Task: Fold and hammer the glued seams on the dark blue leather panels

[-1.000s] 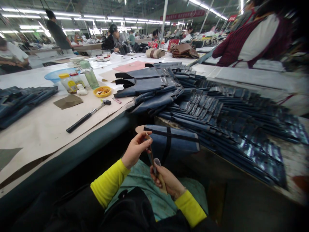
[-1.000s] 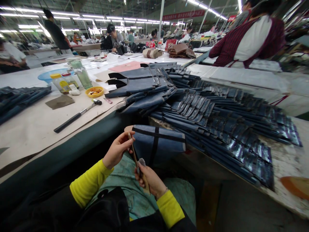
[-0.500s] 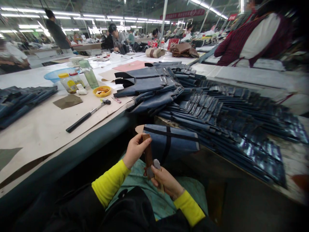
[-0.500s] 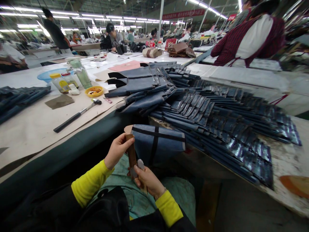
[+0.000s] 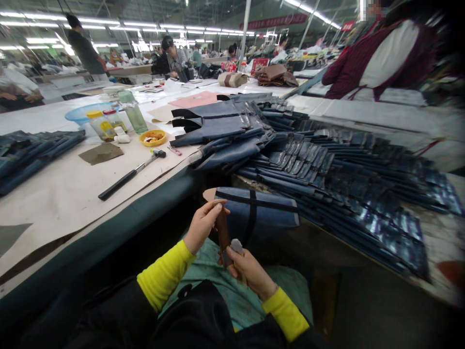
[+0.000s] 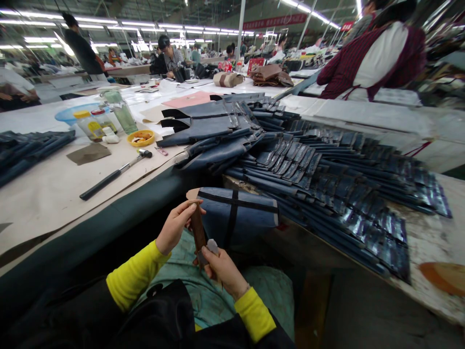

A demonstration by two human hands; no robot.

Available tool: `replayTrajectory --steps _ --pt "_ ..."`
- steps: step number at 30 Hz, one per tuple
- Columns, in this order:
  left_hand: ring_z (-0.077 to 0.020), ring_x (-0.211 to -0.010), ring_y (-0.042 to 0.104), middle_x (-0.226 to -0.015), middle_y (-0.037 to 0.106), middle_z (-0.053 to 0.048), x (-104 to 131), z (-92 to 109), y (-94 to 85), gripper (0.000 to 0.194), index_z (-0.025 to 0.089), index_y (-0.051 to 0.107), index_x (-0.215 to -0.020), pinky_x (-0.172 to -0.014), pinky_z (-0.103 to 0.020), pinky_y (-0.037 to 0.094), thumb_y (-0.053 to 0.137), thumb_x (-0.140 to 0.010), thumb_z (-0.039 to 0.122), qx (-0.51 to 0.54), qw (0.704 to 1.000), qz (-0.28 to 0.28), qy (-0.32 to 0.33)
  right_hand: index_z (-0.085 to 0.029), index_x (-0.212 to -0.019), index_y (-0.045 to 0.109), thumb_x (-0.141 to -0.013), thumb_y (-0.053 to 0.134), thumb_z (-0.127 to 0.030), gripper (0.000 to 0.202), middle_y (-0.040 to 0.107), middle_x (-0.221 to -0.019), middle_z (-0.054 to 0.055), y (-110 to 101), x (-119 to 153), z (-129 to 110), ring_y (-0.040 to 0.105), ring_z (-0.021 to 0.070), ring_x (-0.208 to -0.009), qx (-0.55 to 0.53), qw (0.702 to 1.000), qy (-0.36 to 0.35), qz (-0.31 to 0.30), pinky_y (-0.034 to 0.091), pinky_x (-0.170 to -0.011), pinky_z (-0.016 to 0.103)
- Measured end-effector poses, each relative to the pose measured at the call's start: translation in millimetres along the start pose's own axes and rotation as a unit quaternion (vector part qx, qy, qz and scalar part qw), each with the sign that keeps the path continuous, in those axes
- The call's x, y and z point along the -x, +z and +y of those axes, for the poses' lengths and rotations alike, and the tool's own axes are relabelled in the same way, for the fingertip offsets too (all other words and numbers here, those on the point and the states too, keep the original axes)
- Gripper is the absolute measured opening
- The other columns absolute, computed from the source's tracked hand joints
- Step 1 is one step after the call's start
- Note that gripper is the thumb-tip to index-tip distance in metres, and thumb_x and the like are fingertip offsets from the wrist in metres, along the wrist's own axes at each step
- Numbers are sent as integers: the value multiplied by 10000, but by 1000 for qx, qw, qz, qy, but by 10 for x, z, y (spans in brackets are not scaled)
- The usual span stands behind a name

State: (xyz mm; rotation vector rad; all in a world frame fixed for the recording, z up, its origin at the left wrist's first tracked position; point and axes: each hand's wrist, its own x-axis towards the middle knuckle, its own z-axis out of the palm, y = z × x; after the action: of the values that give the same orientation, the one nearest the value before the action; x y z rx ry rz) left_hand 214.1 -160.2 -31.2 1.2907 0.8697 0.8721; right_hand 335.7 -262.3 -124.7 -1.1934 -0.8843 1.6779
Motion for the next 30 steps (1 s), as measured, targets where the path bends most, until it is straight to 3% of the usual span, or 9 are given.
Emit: replayTrajectory --steps 5,12,16,19,25,28,30 --pt "-91 -571 490 -813 652 -61 -14 -22 -12 333 138 608 -970 -463 -175 355 525 -823 424 -13 1000 1 10 -130 -771 584 -766 501 -662 538 491 -461 -19 -26 -31 39 303 54 -361 86 995 -11 44 204 -389 213" --pt "-108 -621 537 -789 657 -56 34 5 -7 299 139 621 -883 -529 -192 368 618 -778 418 16 998 -51 19 -127 -806 633 -768 532 -621 506 506 -509 -5 -46 -60 35 347 76 -418 123 980 -71 138 257 -418 226" --pt "-142 -726 567 -816 641 -62 55 41 8 283 128 621 -830 -659 -233 425 667 -746 394 40 994 -91 40 -123 -996 639 -730 574 -629 575 566 -630 18 -93 -54 6 337 66 -430 93 974 -85 188 236 -410 224" --pt "-139 -741 552 -815 609 -47 54 47 10 261 131 602 -828 -704 -250 430 680 -741 365 49 992 -104 52 -141 -1136 587 -760 521 -650 636 598 -714 38 -139 -39 2 313 52 -411 59 979 -73 180 215 -391 219" --pt "-117 -732 504 -791 556 -18 44 30 -16 209 142 577 -842 -689 -223 407 663 -753 311 48 993 -78 76 -184 -1119 584 -772 543 -606 548 525 -693 -8 -184 -25 -7 284 40 -414 9 985 -62 161 166 -390 210" --pt "-157 -844 533 -897 601 -43 45 22 -32 265 158 583 -1001 -734 -239 412 611 -786 309 37 993 -83 71 -184 -1141 564 -753 603 -549 535 482 -617 -35 -189 -43 10 293 58 -438 22 989 -57 131 202 -421 214" --pt "-188 -940 540 -986 626 -68 45 12 -37 324 159 563 -1110 -809 -267 408 548 -823 309 31 992 -105 69 -162 -1045 597 -724 643 -522 485 485 -606 -32 -184 -56 34 344 81 -481 57 988 -61 128 266 -462 223"
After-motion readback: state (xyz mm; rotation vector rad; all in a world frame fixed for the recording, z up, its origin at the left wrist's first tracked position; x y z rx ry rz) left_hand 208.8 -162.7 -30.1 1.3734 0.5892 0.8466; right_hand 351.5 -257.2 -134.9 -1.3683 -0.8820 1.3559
